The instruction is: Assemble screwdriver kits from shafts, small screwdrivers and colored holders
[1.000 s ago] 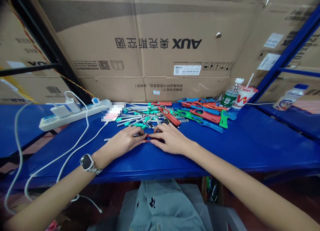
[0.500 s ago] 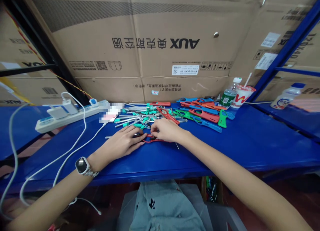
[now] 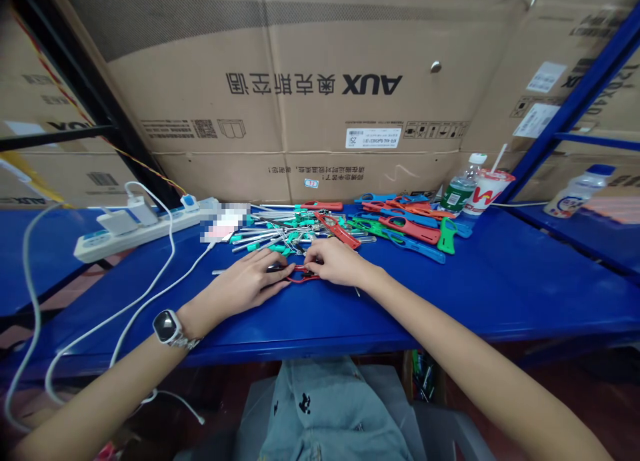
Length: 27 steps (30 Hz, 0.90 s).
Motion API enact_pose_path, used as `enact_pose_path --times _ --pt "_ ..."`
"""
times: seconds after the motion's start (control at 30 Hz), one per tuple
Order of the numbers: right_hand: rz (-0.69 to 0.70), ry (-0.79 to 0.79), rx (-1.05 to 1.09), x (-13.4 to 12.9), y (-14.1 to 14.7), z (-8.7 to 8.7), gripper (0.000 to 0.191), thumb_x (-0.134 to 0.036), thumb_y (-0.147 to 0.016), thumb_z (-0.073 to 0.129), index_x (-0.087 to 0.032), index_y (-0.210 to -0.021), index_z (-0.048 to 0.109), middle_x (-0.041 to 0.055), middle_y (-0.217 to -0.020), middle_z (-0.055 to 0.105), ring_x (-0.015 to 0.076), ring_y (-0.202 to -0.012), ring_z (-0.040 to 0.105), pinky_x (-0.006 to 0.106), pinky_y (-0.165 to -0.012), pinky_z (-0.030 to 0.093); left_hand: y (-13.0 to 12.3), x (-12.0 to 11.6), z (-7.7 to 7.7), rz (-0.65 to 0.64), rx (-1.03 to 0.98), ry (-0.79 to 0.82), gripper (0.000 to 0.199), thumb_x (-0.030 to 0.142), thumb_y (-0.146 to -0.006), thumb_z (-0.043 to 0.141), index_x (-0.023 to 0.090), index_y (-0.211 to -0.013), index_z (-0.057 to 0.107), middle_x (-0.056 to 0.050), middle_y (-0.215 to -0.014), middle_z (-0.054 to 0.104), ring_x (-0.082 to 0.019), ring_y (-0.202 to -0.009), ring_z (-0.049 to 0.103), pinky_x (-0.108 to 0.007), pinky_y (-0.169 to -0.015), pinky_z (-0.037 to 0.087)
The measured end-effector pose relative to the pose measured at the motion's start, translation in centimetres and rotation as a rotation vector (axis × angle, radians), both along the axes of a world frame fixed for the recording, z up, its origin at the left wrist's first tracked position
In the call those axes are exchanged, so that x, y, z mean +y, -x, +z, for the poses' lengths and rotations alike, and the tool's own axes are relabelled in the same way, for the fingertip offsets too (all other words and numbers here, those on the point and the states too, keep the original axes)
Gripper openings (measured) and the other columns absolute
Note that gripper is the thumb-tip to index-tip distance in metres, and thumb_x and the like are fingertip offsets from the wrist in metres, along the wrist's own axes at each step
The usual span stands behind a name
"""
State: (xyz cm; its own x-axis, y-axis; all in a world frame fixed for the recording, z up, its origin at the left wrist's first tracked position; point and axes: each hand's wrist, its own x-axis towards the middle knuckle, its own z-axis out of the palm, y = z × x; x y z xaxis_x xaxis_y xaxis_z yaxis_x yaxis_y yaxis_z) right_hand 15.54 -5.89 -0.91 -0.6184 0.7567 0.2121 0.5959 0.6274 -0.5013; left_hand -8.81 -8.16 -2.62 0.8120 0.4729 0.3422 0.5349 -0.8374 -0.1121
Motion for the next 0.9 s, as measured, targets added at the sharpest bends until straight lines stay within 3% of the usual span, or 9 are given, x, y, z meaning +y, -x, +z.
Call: enact_pose_path --times 0.13,0.3,0.47,0.9 --pt "-0.052 0.14 0.032 0.5 0.3 0.1 0.011 -0.008 -0.083 0.067 -0.015 -0.079 0.074 0.0053 -0.082 0.073 0.016 -0.073 0.065 0.028 -0.068 0.049 0.1 0.1 0.0 0.001 -0.022 0.026 0.035 0.032 -0.105 0.046 0.018 -0.128 0.067 -0.011 -0.111 0.067 -0.025 -0.103 0.062 -0.043 -0.091 0.055" --pt "-0.075 0.136 0.01 0.8 0.3 0.3 0.008 -0.011 -0.081 0.07 -0.017 -0.078 0.076 0.0053 -0.081 0.075 0.0171 -0.073 0.067 0.028 -0.065 0.05 0.7 0.4 -0.1 0.008 -0.03 0.04 0.032 0.025 -0.105 0.043 0.015 -0.12 0.069 -0.012 -0.114 0.069 -0.024 -0.104 0.064 -0.042 -0.093 0.057" --pt "-0.068 0.134 0.042 0.3 -0.1 0.2 0.01 -0.012 -0.083 0.068 -0.017 -0.08 0.076 0.0054 -0.082 0.073 0.0164 -0.072 0.065 0.029 -0.064 0.049 1.5 0.4 0.3 0.04 -0.081 0.079 0.031 0.022 -0.105 0.042 0.016 -0.121 0.068 -0.011 -0.113 0.067 -0.022 -0.098 0.067 -0.039 -0.085 0.06" --pt "-0.082 0.109 0.074 0.1 -0.1 -0.4 0.009 -0.011 -0.085 0.069 -0.016 -0.084 0.077 0.0048 -0.084 0.071 0.0154 -0.073 0.062 0.029 -0.067 0.046 2.5 1.5 -0.2 -0.001 -0.284 0.369 0.027 0.021 -0.103 0.048 0.021 -0.116 0.071 -0.008 -0.11 0.069 -0.02 -0.1 0.067 -0.039 -0.091 0.058"
